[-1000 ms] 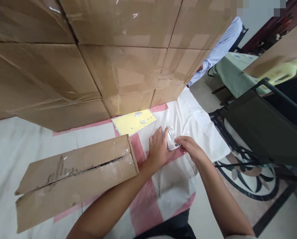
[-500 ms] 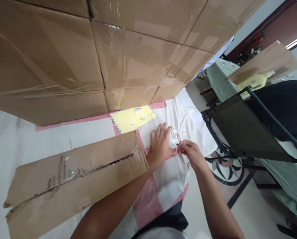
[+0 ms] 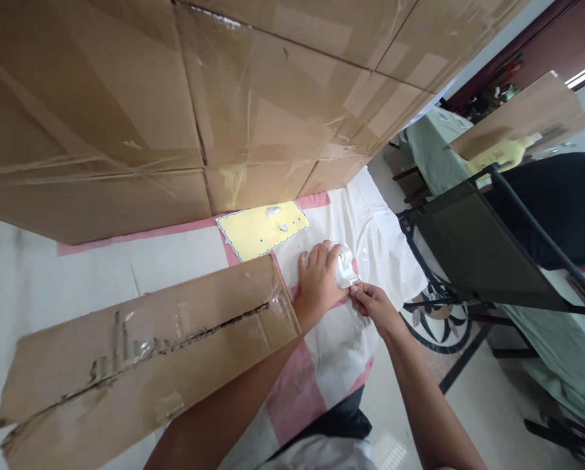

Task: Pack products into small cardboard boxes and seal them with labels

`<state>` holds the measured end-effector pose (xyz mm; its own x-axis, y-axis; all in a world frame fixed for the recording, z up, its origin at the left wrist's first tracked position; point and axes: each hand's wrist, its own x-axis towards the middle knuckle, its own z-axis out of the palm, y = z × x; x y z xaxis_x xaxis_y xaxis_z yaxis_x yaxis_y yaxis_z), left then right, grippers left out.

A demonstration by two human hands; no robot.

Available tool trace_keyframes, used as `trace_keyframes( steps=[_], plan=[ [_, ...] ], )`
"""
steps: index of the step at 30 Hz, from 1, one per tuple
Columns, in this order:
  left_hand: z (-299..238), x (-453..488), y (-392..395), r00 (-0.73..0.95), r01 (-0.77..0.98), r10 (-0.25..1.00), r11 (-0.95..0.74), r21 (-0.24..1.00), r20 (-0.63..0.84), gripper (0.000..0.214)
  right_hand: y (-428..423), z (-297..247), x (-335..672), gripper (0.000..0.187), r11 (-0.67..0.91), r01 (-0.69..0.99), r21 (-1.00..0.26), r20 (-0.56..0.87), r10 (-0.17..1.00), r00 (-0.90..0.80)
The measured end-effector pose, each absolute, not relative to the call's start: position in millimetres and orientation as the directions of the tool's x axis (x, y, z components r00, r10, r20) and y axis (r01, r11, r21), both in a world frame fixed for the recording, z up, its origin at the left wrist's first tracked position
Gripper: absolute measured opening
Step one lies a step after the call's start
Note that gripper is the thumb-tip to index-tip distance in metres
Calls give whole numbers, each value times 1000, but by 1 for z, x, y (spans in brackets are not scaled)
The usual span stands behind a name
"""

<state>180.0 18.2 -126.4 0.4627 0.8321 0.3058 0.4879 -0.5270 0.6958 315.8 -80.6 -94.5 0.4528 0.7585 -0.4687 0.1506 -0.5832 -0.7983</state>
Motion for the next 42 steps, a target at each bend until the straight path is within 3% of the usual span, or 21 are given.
trace_keyframes(
  steps=[4,8,13,15,18,20,22,28,31,34,40,42],
  plan=[
    [-126,179,18,461,499,836,-522,692,298,77,-89,-109,315,62,-526,315,-790,-299,779,552],
    [-129,180,18,462,477,836,-516,712,296,76,-107,-108,316,53,-487,172,-856,-306,747,590],
    [-125,177,14,493,417,806,-549,724,327,86,-110,-85,299,38,-236,282,-930,-15,791,612],
    [-116,170,7,493,300,799,-528,794,345,71,-105,-75,286,35,-131,389,-912,130,807,576],
    [-97,149,-12,499,9,822,-320,947,273,35,-96,-62,266,29,0,502,-865,275,837,473],
    [-85,129,-28,487,-136,846,-172,976,217,26,-94,-57,252,22,92,505,-858,318,868,382],
    [-78,106,-43,431,-194,878,-137,971,209,24,-94,-56,239,16,181,477,-860,344,896,282],
    [-76,48,-84,275,-152,955,-75,986,115,28,-103,-65,197,12,392,360,-847,398,915,-60],
    [-78,31,-103,121,-114,990,-64,991,78,24,-111,-69,178,13,421,285,-861,398,907,-136],
    [-78,15,-119,27,3,974,-227,974,227,12,-122,-72,164,15,419,258,-871,393,908,-147],
    [-68,-18,-140,56,331,846,-516,790,530,6,-140,-81,142,27,274,332,-903,245,961,-127],
    [-59,-28,-144,-70,366,797,-538,759,599,6,-142,-86,139,33,222,410,-885,193,975,-111]
  ],
)
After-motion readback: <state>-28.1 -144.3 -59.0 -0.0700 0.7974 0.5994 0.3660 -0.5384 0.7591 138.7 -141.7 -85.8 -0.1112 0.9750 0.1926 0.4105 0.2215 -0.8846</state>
